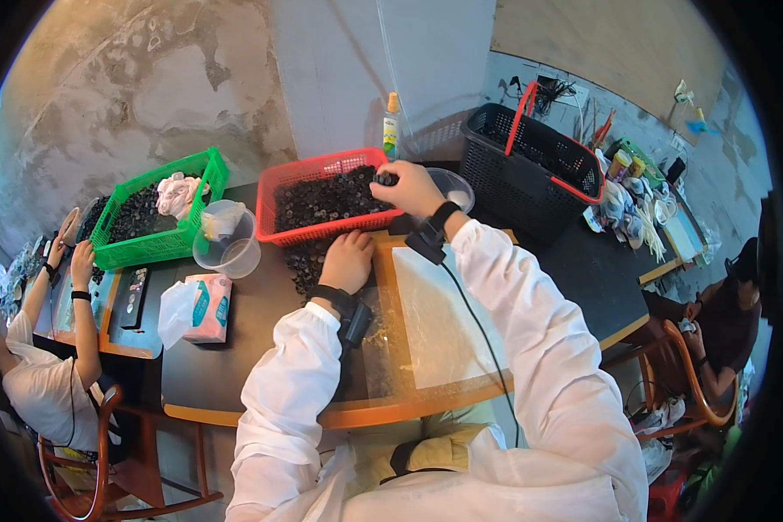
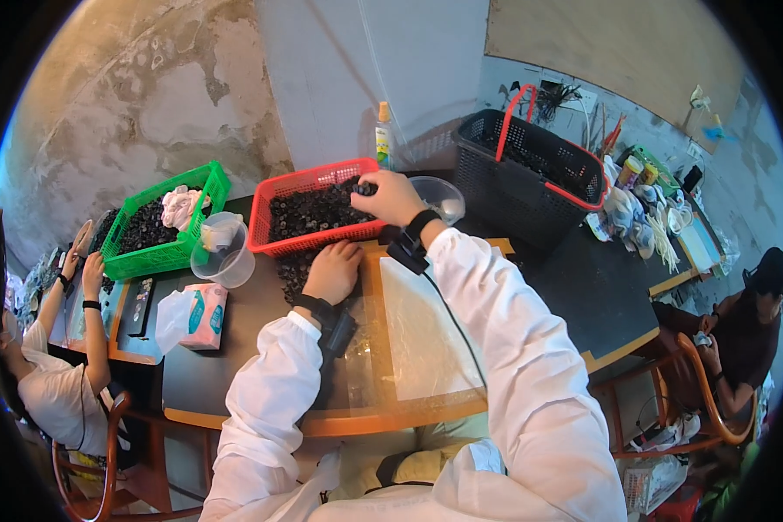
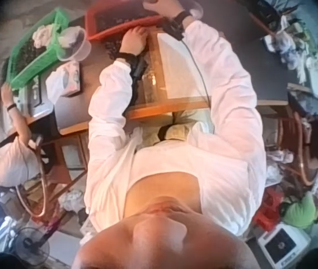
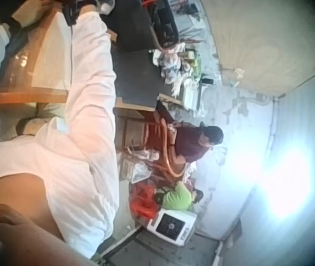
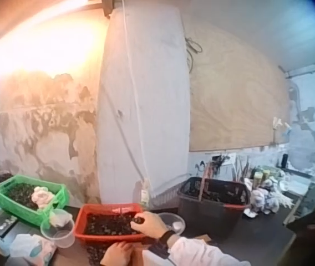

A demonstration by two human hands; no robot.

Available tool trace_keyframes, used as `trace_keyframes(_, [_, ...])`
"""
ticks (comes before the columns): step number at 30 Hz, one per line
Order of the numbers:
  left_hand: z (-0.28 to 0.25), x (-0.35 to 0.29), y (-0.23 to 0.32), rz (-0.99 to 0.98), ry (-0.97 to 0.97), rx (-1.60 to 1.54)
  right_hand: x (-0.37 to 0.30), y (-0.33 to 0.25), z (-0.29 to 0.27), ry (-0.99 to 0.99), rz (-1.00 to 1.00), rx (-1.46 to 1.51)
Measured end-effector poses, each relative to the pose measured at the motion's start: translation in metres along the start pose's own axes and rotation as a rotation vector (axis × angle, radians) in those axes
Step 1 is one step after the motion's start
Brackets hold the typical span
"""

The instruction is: Manually sort and assemble small shoe accessory components from a bowl, inserting pins or fasteners into plastic attachments.

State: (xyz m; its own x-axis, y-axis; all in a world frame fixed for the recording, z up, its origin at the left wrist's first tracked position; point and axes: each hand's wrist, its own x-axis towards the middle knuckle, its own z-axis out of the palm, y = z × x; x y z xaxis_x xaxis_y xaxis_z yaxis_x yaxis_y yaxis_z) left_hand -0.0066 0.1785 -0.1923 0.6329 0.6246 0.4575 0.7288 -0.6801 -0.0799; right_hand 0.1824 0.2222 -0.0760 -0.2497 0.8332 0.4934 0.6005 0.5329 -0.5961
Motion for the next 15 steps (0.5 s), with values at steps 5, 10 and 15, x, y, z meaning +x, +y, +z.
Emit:
trace_keyframes(5, [-0.004,-0.024,0.001,-0.128,0.022,0.114,-0.070,0.017,0.014,-0.056,-0.174,-0.245])
trace_keyframes(10, [-0.008,-0.034,0.011,-0.214,0.061,0.108,-0.106,0.021,0.029,-0.177,-0.164,-0.428])
trace_keyframes(15, [-0.013,-0.040,0.015,-0.289,0.085,0.101,-0.102,0.036,0.032,-0.257,-0.095,-0.358])
